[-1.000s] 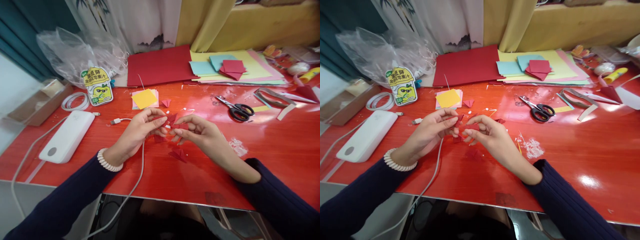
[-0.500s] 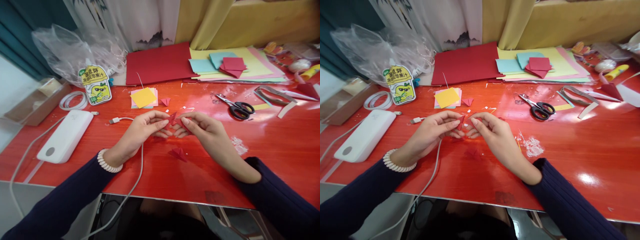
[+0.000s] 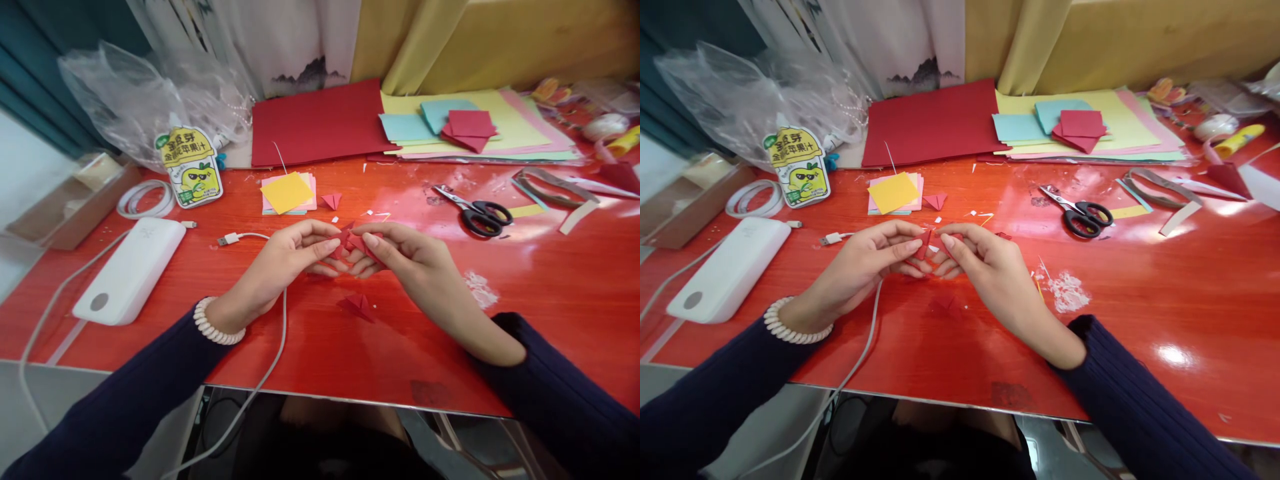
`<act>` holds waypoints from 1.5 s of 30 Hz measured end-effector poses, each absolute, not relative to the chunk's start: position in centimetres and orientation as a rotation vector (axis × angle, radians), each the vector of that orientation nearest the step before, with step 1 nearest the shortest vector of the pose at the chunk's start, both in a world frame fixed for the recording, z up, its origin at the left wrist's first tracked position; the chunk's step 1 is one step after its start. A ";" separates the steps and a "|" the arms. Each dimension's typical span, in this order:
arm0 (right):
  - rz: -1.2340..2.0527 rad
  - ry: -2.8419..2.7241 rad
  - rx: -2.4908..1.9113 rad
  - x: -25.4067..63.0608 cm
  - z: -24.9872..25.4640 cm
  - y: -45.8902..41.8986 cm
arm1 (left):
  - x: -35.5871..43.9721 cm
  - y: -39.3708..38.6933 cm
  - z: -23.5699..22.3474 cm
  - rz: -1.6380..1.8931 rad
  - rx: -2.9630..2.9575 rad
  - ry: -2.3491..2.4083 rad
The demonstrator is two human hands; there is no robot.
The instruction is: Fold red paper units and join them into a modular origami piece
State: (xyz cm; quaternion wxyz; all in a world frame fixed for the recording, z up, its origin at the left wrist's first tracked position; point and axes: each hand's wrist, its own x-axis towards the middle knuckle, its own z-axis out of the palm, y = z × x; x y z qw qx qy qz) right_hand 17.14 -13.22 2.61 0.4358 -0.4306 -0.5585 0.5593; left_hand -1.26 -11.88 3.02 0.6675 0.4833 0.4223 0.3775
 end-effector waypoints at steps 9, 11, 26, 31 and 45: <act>1.407 -1.382 -1.097 17.2 2.3 -13.1 | -1.3 -12.0 3.1 0.778 1.120 0.938; 1.419 -1.369 -1.105 17.2 2.3 -13.1 | -1.3 -12.0 3.2 0.771 1.128 0.947; 1.602 -1.342 -1.221 17.0 3.0 -13.2 | -1.1 -12.1 3.5 0.706 1.237 1.102; 1.651 -1.226 -1.167 17.4 3.2 -13.0 | -1.2 -12.0 3.4 0.725 1.175 1.059; 1.695 -1.225 -1.189 17.2 2.9 -13.0 | -1.3 -12.1 3.3 0.719 1.168 1.049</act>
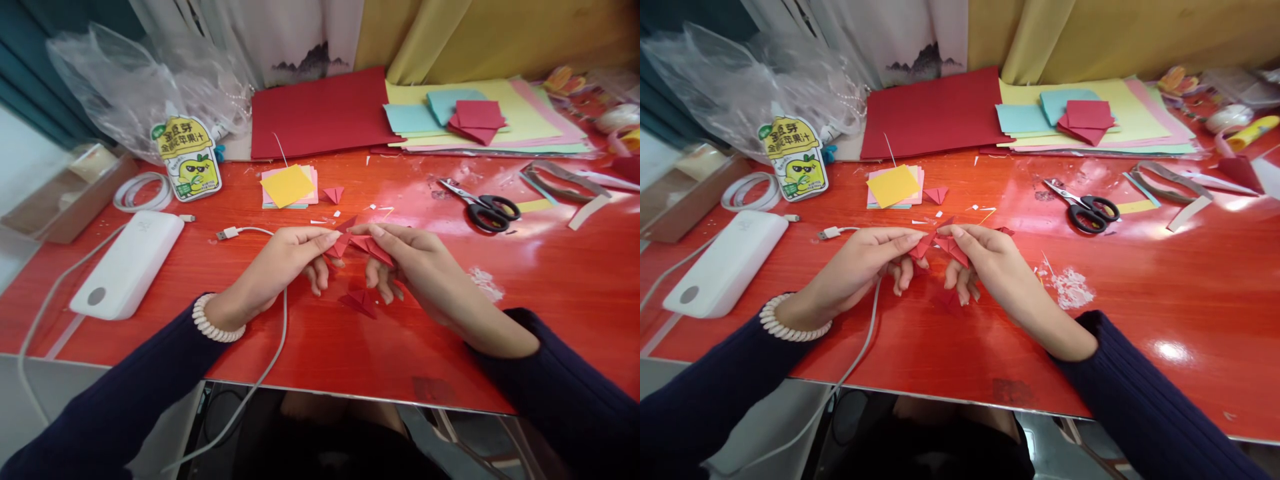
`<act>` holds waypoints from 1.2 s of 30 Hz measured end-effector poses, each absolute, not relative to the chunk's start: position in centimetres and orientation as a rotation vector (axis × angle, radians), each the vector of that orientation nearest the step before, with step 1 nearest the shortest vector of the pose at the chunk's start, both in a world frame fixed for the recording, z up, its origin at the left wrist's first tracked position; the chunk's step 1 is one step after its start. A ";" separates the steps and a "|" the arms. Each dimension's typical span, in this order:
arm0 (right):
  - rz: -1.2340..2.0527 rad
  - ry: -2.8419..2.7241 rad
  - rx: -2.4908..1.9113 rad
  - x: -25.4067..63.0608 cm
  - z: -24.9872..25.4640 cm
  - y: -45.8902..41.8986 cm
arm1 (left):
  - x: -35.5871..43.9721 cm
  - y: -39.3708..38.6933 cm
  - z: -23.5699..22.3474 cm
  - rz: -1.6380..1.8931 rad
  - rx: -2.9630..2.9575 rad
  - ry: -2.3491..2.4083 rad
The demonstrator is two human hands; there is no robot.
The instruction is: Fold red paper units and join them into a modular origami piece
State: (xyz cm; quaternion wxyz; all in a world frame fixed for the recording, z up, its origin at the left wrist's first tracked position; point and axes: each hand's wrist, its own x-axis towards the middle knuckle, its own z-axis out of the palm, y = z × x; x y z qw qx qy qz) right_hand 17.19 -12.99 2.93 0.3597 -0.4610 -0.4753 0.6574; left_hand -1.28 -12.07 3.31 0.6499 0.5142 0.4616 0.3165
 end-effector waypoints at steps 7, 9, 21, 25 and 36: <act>1.638 -1.255 -1.226 17.1 3.2 -13.0 | -1.1 -12.1 3.4 0.715 1.174 1.046; 1.637 -1.281 -1.244 17.1 3.2 -13.0 | -1.1 -12.1 3.5 0.700 1.181 1.056; 1.292 -1.668 -1.339 17.7 2.8 -12.6 | -1.1 -12.1 3.4 0.774 1.162 1.102; 1.433 -1.348 -1.217 17.6 2.8 -12.5 | -1.1 -12.1 3.5 0.801 1.143 1.106; 1.570 -1.046 -0.997 17.1 2.6 -12.8 | -1.1 -12.3 3.3 0.825 1.075 1.026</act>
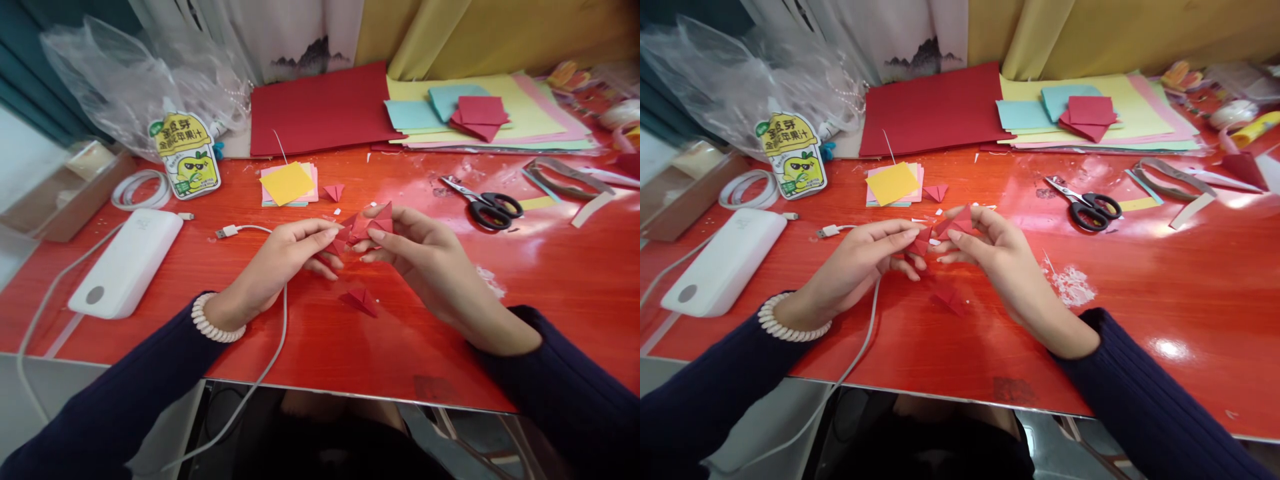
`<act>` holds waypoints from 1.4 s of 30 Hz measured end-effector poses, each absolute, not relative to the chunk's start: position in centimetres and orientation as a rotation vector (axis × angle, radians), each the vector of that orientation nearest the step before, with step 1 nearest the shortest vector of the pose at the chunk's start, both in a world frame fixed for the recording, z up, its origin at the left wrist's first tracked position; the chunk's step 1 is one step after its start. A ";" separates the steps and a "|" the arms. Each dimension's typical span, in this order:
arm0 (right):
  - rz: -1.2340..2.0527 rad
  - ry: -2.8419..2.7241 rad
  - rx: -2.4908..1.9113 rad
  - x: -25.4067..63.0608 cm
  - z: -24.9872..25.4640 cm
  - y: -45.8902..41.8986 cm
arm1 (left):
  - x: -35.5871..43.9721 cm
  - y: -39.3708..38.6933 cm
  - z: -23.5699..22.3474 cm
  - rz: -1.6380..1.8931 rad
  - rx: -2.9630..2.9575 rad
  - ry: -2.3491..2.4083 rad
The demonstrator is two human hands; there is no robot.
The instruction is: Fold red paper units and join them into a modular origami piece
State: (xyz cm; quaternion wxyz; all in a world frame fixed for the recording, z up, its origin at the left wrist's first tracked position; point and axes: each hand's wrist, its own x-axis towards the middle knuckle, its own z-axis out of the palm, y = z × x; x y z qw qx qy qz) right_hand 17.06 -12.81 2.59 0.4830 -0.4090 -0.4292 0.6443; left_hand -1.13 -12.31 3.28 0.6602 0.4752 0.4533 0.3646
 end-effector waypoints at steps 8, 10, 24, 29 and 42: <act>1.348 -1.242 -1.010 17.1 2.2 -13.0 | -1.2 -12.4 3.0 0.822 1.053 0.983; 1.300 -1.257 -1.029 17.0 2.4 -13.1 | -1.2 -12.4 3.0 0.834 1.050 0.973; 1.273 -1.374 -1.131 17.0 2.6 -13.2 | -1.1 -12.3 3.0 0.869 1.069 1.003; 1.299 -1.403 -1.159 17.2 2.5 -13.2 | -1.1 -12.2 3.0 0.860 1.097 1.038; 1.459 -1.296 -1.054 17.0 2.5 -13.1 | -1.0 -12.3 2.8 0.846 1.169 1.040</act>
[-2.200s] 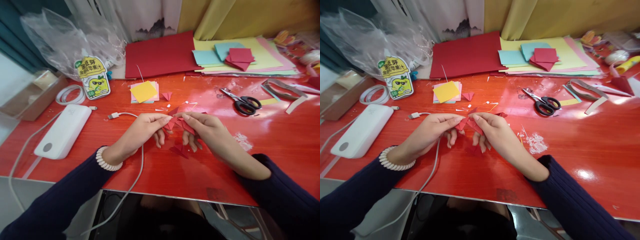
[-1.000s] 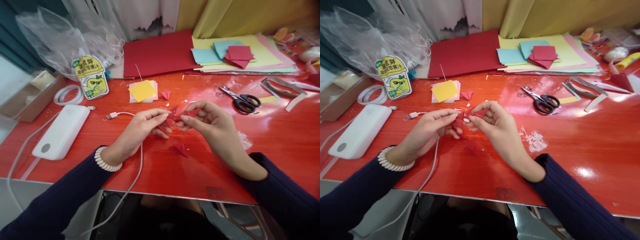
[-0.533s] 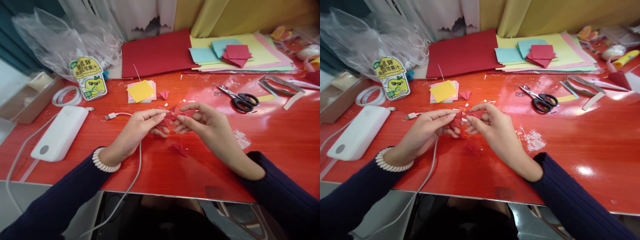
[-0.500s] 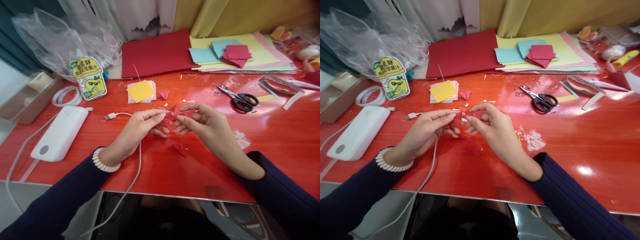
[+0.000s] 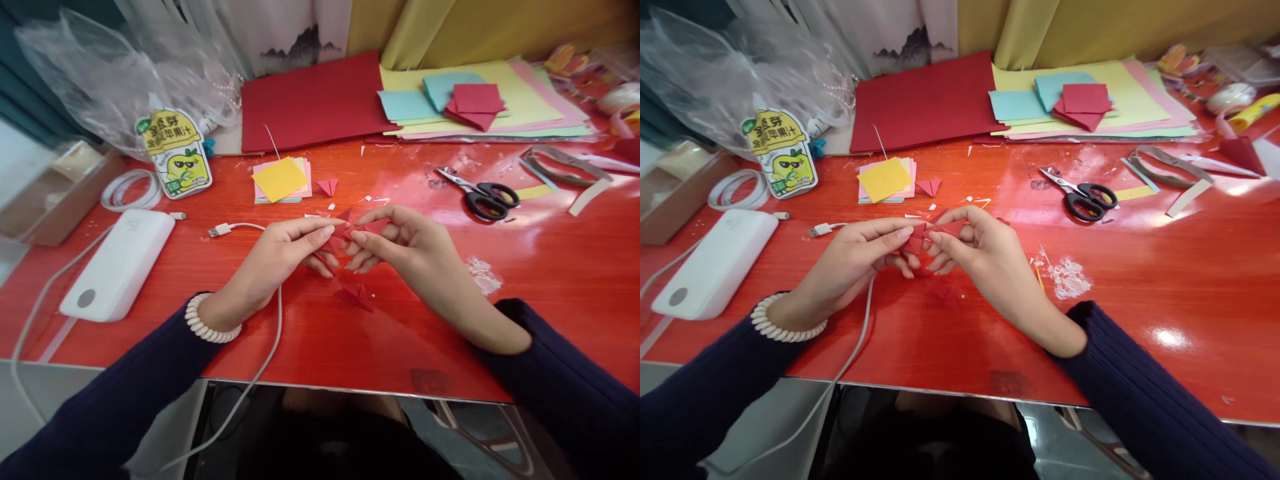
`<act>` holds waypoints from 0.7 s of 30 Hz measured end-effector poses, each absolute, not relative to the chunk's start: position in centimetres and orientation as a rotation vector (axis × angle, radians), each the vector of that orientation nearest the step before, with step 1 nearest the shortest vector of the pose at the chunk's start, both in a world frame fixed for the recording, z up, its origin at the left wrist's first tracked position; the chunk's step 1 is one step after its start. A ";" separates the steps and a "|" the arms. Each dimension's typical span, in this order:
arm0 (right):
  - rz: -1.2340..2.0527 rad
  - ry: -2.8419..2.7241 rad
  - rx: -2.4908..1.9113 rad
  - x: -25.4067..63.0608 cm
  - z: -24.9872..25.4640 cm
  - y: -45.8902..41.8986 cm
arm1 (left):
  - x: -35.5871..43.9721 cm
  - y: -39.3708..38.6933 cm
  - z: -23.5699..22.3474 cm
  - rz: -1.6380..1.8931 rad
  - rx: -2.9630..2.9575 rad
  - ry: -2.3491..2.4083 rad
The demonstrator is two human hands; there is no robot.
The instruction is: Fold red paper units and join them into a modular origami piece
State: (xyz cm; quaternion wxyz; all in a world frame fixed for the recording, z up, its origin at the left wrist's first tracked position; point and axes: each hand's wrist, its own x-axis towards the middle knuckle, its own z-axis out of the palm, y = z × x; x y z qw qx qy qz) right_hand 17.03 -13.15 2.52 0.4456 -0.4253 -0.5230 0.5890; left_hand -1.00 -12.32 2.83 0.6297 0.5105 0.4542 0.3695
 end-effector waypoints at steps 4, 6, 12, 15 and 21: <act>1.455 -1.299 -1.060 17.1 2.4 -13.1 | -0.9 -12.4 2.9 0.849 1.179 1.048; 1.452 -1.299 -1.074 17.0 2.5 -13.1 | -0.9 -12.4 2.8 0.846 1.181 1.045; 1.435 -1.301 -1.170 16.5 2.5 -13.4 | -0.6 -12.7 2.5 0.830 1.191 1.024; 1.462 -1.331 -1.176 16.4 2.4 -13.4 | -0.6 -12.7 2.5 0.860 1.211 1.038; 1.372 -1.551 -1.272 17.3 2.4 -13.1 | -0.7 -12.7 2.8 0.972 1.270 1.096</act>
